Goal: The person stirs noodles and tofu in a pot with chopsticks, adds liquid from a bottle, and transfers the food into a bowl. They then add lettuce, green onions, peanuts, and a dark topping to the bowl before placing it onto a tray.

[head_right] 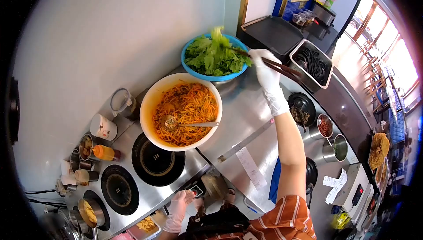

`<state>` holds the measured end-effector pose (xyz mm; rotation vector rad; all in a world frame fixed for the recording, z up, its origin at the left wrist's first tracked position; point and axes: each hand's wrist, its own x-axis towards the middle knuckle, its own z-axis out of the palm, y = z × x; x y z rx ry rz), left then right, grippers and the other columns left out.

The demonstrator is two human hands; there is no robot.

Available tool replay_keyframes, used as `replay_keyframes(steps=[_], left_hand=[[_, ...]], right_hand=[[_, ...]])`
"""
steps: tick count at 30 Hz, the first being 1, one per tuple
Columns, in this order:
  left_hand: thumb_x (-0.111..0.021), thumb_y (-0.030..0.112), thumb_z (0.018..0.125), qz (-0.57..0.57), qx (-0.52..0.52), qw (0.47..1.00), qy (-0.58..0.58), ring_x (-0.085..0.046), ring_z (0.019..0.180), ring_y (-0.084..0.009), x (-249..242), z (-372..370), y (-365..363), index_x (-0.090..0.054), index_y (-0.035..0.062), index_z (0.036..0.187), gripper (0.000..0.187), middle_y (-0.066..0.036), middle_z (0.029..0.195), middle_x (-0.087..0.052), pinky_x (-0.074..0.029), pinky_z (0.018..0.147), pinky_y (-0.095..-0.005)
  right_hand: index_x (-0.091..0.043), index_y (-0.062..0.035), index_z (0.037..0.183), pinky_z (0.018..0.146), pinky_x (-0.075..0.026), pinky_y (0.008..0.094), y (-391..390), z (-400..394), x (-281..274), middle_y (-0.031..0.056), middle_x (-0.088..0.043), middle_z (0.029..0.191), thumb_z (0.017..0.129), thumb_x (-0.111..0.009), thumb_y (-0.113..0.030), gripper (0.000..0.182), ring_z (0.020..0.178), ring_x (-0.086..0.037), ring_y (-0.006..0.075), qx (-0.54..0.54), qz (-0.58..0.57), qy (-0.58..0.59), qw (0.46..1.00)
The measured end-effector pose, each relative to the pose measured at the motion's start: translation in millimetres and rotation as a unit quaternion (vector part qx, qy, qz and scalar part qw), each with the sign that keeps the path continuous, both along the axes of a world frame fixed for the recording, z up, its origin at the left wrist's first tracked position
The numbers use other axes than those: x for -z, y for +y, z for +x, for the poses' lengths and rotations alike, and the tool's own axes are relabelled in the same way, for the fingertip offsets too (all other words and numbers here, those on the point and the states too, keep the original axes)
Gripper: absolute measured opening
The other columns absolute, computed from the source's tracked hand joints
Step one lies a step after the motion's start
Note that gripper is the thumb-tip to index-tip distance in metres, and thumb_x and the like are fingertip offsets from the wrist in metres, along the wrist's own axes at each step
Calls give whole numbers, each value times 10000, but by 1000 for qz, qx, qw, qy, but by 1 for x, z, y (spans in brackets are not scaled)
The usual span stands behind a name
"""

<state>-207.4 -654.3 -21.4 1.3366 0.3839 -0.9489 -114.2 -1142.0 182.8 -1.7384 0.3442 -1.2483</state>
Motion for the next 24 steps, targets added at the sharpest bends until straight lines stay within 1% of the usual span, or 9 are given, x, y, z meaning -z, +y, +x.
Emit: replay_keyframes(steps=[1, 2, 5, 8, 9, 11, 13, 15, 24], left_hand=[[-468, 249, 1006, 0, 2, 1000, 0, -657, 913, -200, -2, 1, 0, -617, 29, 1051, 270, -91, 981, -679, -508, 797, -301], [-467, 251, 1007, 3, 9, 1000, 0, -656, 916, -199, -6, 2, -2, -616, 29, 1050, 271, -91, 985, -678, -508, 798, -300], [-466, 256, 1007, 3, 16, 1000, -2, -655, 921, -199, -3, 2, 0, -615, 29, 1051, 275, -94, 995, -677, -507, 802, -300], [-467, 261, 1007, 13, 18, 1000, 2, -655, 926, -202, -4, 1, 5, -614, 28, 1052, 279, -98, 1005, -676, -507, 807, -302], [-468, 264, 1006, 21, 16, 1000, 6, -656, 929, -204, -5, 1, 6, -613, 27, 1050, 281, -101, 1009, -675, -508, 809, -304], [-470, 264, 1005, 18, 19, 1000, 1, -656, 930, -206, -2, 2, 9, -613, 27, 1048, 281, -102, 1006, -675, -509, 811, -305], [-472, 265, 1004, 19, 24, 1000, -3, -657, 930, -208, -2, 1, 11, -613, 26, 1045, 280, -104, 1003, -675, -510, 812, -306], [-474, 264, 1003, 10, 24, 1000, -4, -657, 928, -207, -3, 1, 11, -613, 26, 1042, 278, -107, 997, -676, -510, 818, -309], [-471, 246, 1003, 16, 13, 1000, 3, -662, 898, -204, -4, 4, 21, -615, 15, 1029, 274, -105, 988, -678, -518, 792, -300]], right_hand=[[-691, 22, 880, 724, -478, 241, -2, 1, 6, 61, -674, 826, 866, -669, -98, 123, 751, -608, 117, -37, 13, 33, 999], [-690, 20, 879, 719, -479, 242, -3, -2, 12, 62, -674, 816, 855, -683, -107, 129, 750, -611, 115, 3, -33, 88, 996], [-692, 19, 890, 738, -482, 242, 4, -8, 13, 74, -672, 832, 870, -663, -83, 107, 773, -618, 119, -3, -27, 5, 1000], [-691, 32, 899, 771, -483, 238, 19, -12, -2, 68, -675, 865, 871, -661, -71, 110, 793, -623, 124, 11, 36, -24, 999], [-691, 32, 899, 771, -483, 238, 19, -13, -4, 68, -675, 865, 871, -661, -71, 110, 793, -623, 124, 12, 35, -22, 999], [-693, 27, 907, 765, -482, 241, 17, -13, -9, 68, -674, 865, 878, -647, -73, 113, 785, -617, 119, 45, -27, -12, 999], [-696, 23, 909, 733, -468, 243, 13, -8, -8, 63, -676, 832, 865, -661, -124, 158, 762, -603, 114, 7, 26, 46, 999], [-699, 18, 913, 745, -465, 242, 9, -5, -7, 61, -681, 828, 850, -680, -142, 173, 779, -603, 112, 9, 39, 70, 997], [-708, 11, 881, 769, -462, 253, 8, 0, -3, 54, -689, 827, 840, -689, -133, 152, 786, -609, 128, 63, 2, 12, 998]])
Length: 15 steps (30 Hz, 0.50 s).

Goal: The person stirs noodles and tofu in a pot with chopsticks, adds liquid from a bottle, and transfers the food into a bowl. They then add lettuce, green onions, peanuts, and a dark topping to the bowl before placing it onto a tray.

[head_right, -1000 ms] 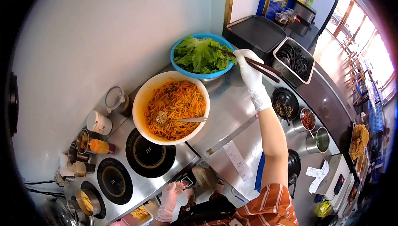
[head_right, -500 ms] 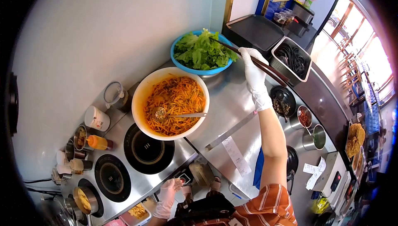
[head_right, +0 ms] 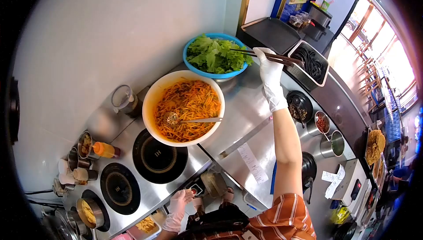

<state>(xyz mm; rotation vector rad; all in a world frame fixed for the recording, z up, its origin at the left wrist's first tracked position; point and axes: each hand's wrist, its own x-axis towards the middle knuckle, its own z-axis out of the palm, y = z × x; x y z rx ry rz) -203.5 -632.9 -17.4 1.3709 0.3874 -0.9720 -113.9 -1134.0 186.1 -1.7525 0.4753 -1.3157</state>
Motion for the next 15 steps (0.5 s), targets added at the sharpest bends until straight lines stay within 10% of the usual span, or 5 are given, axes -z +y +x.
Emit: replay_keyframes(steps=[15], left_hand=[[-460, 246, 1009, -14, 25, 1000, -4, -660, 916, -201, 12, 15, 16, -590, 10, 1078, 277, -112, 1001, -676, -521, 803, -308]], right_hand=[[-700, 5, 906, 755, -462, 248, 29, -8, -7, 46, -679, 819, 859, -672, -118, 135, 781, -591, 106, -58, -42, 0, 997]])
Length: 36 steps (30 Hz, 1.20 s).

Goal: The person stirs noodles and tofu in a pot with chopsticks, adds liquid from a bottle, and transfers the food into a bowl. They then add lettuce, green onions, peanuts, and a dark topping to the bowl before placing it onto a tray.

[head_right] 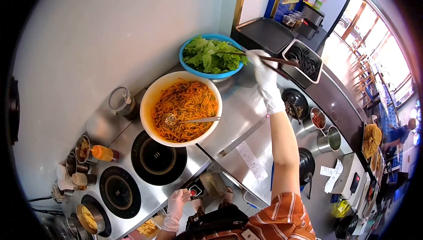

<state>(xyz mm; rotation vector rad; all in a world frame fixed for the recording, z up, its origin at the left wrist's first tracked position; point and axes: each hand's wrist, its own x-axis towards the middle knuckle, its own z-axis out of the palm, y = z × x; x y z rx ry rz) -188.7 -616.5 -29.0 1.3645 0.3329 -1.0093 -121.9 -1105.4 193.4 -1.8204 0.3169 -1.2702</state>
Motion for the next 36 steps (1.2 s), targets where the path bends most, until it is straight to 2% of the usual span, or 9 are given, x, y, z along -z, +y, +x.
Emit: replay_keyframes(steps=[4, 7, 8, 12, 21, 28, 30, 31, 36], left_hand=[[-462, 243, 1008, -3, 8, 1000, -4, -660, 912, -196, -3, 1, -2, -594, 10, 1070, 275, -107, 986, -678, -521, 799, -303], [-465, 241, 1007, -2, 6, 1000, -10, -661, 899, -195, -7, -2, 1, -597, 4, 1065, 278, -106, 979, -678, -522, 794, -298], [-465, 239, 1007, -5, 1, 1000, -6, -662, 891, -194, -5, -4, 3, -598, 4, 1066, 277, -103, 975, -678, -523, 787, -295], [-465, 240, 1006, 0, -16, 1000, 11, -664, 876, -190, -1, -10, 10, -601, 13, 1075, 273, -92, 963, -678, -528, 767, -286], [-472, 249, 1003, -4, -11, 1000, 11, -661, 908, -199, -10, -17, 14, -605, 15, 1077, 279, -100, 979, -677, -525, 784, -303], [-453, 258, 1007, -32, 89, 995, -31, -644, 896, -225, -9, -21, 10, -583, -6, 1084, 304, -123, 989, -654, -511, 805, -336], [-452, 270, 1007, -27, 93, 995, -24, -637, 907, -230, -20, -23, 2, -570, -15, 1111, 325, -132, 1020, -639, -508, 807, -344], [-445, 274, 1009, -18, 118, 993, -21, -635, 925, -230, -20, -23, 0, -563, -20, 1122, 336, -134, 1042, -630, -511, 810, -341], [-431, 272, 1013, -34, 228, 973, -30, -640, 962, -216, -18, -30, -16, -575, -4, 1125, 331, -123, 1049, -644, -500, 830, -324]], right_hand=[[-694, -6, 912, 709, -473, 261, -26, 26, 43, 83, -676, 796, 864, -669, -142, 146, 753, -606, 114, -19, -15, 54, 998], [-689, -5, 882, 654, -473, 259, -32, 32, 37, 64, -666, 731, 873, -684, -195, 190, 673, -594, 112, 75, -48, 22, 996], [-675, 31, 910, 725, -483, 233, -34, 26, 30, 31, -659, 838, 893, -645, -139, 173, 781, -595, 100, 86, 34, 66, 994], [-672, 63, 900, 740, -569, 265, -47, 21, 13, 92, -664, 868, 901, -657, -185, 248, 797, -636, 137, 53, 137, -81, 986], [-663, 57, 915, 709, -589, 279, -40, -21, -19, 109, -664, 882, 902, -657, -190, 247, 775, -649, 158, 69, 157, -154, 973], [-649, 42, 891, 778, -578, 287, 25, -184, -39, 111, -673, 952, 944, -595, -195, 249, 840, -668, 188, 122, 176, -154, 965], [-651, 43, 933, 784, -569, 288, 63, -249, -46, 118, -672, 968, 942, -600, -199, 248, 851, -667, 193, 177, 268, -153, 934], [-643, 41, 968, 799, -559, 299, 66, -285, -30, 129, -670, 987, 939, -606, -202, 248, 860, -665, 194, 164, 178, -177, 954], [-623, 55, 961, 792, -564, 335, 177, -423, -30, 140, -656, 963, 941, -598, -177, 234, 880, -648, 206, 325, 193, -161, 912]])
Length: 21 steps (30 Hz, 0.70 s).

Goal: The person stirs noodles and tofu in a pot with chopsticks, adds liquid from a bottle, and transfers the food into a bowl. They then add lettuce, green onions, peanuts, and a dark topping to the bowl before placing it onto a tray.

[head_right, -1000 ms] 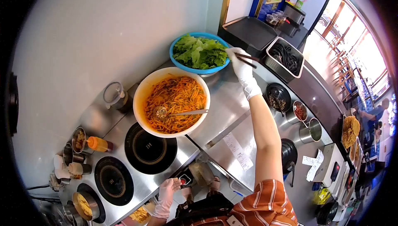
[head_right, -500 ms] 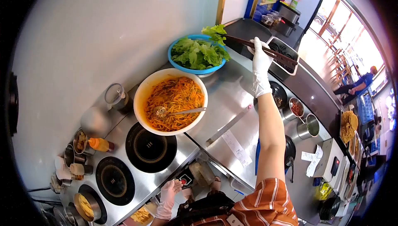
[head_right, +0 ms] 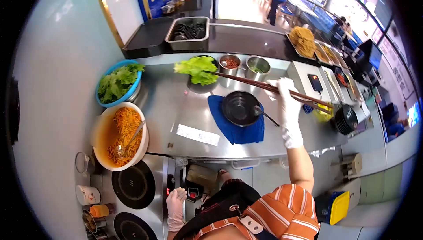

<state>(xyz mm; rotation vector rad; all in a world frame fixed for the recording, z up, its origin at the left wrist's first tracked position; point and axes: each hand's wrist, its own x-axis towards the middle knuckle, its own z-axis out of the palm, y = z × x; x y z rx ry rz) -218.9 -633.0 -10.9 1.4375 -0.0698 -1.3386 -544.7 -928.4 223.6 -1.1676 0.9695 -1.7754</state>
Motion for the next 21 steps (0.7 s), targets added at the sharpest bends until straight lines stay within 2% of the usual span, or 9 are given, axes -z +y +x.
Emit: replay_keyframes(steps=[4, 8, 10, 12, 14, 16, 18, 20, 21], left_hand=[[-434, 252, 1012, -29, 104, 994, -35, -652, 942, -203, -11, -9, -19, -589, -8, 1123, 322, -121, 1052, -656, -508, 830, -317], [-445, 251, 1009, -52, 146, 987, -47, -653, 960, -215, -11, -20, -29, -596, -16, 1120, 326, -123, 1049, -659, -514, 846, -327], [-443, 253, 1011, -56, 155, 985, -46, -652, 962, -221, -14, -26, -28, -589, -24, 1116, 330, -132, 1047, -658, -516, 848, -328], [-441, 254, 1013, -62, 163, 984, -46, -650, 964, -228, -16, -32, -26, -582, -33, 1112, 335, -141, 1046, -658, -519, 850, -328], [-443, 255, 1013, -39, 163, 985, -43, -648, 963, -225, -20, -37, -21, -585, -29, 1108, 332, -139, 1045, -656, -519, 849, -328], [-442, 254, 1013, -39, 159, 985, -48, -647, 954, -224, -16, -38, -14, -586, -28, 1104, 330, -136, 1034, -653, -520, 847, -327], [-441, 255, 1013, -26, 140, 989, -43, -647, 946, -224, -12, -39, -7, -585, -30, 1104, 332, -135, 1021, -649, -519, 845, -328], [-443, 257, 1013, -9, 131, 990, -54, -646, 939, -225, -10, -39, -1, -584, -31, 1102, 333, -135, 1012, -646, -517, 834, -328], [-445, 256, 1012, -12, 123, 991, -48, -648, 948, -225, -8, -38, 2, -582, -26, 1106, 327, -133, 1030, -648, -517, 836, -329]], right_hand=[[-627, 34, 942, 772, -573, 350, 67, -77, 30, 143, -658, 964, 951, -584, -200, 238, 898, -655, 237, 93, 41, 45, 994], [-630, 43, 937, 768, -586, 338, 103, -99, 58, 149, -663, 970, 957, -564, -183, 237, 886, -659, 230, 126, 71, 35, 989], [-641, 4, 949, 772, -583, 352, 107, -102, 70, 137, -665, 969, 940, -599, -192, 200, 915, -653, 220, 126, 87, 64, 986], [-655, 29, 936, 800, -563, 338, 106, -89, 79, 117, -676, 940, 942, -590, -167, 207, 888, -649, 194, 135, 92, 93, 982], [-662, 24, 893, 806, -539, 324, 99, -80, 96, 96, -682, 930, 927, -597, -113, 155, 876, -649, 186, 121, 49, 208, 969], [-660, 21, 933, 804, -516, 260, 97, -67, 114, 78, -683, 918, 888, -608, -43, 94, 867, -652, 184, 112, 18, 345, 932], [-656, -10, 929, 773, -531, 272, 94, -53, 144, 108, -679, 886, 840, -644, 16, 94, 838, -664, 208, 29, -108, 379, 918], [-649, -22, 930, 744, -547, 285, 99, -38, 178, 125, -674, 860, 806, -685, 19, 135, 822, -670, 223, 26, -135, 512, 848], [-638, -26, 930, 738, -558, 297, 100, -28, 181, 120, -679, 856, 785, -719, 2, 169, 820, -674, 218, 19, -153, 488, 859]])
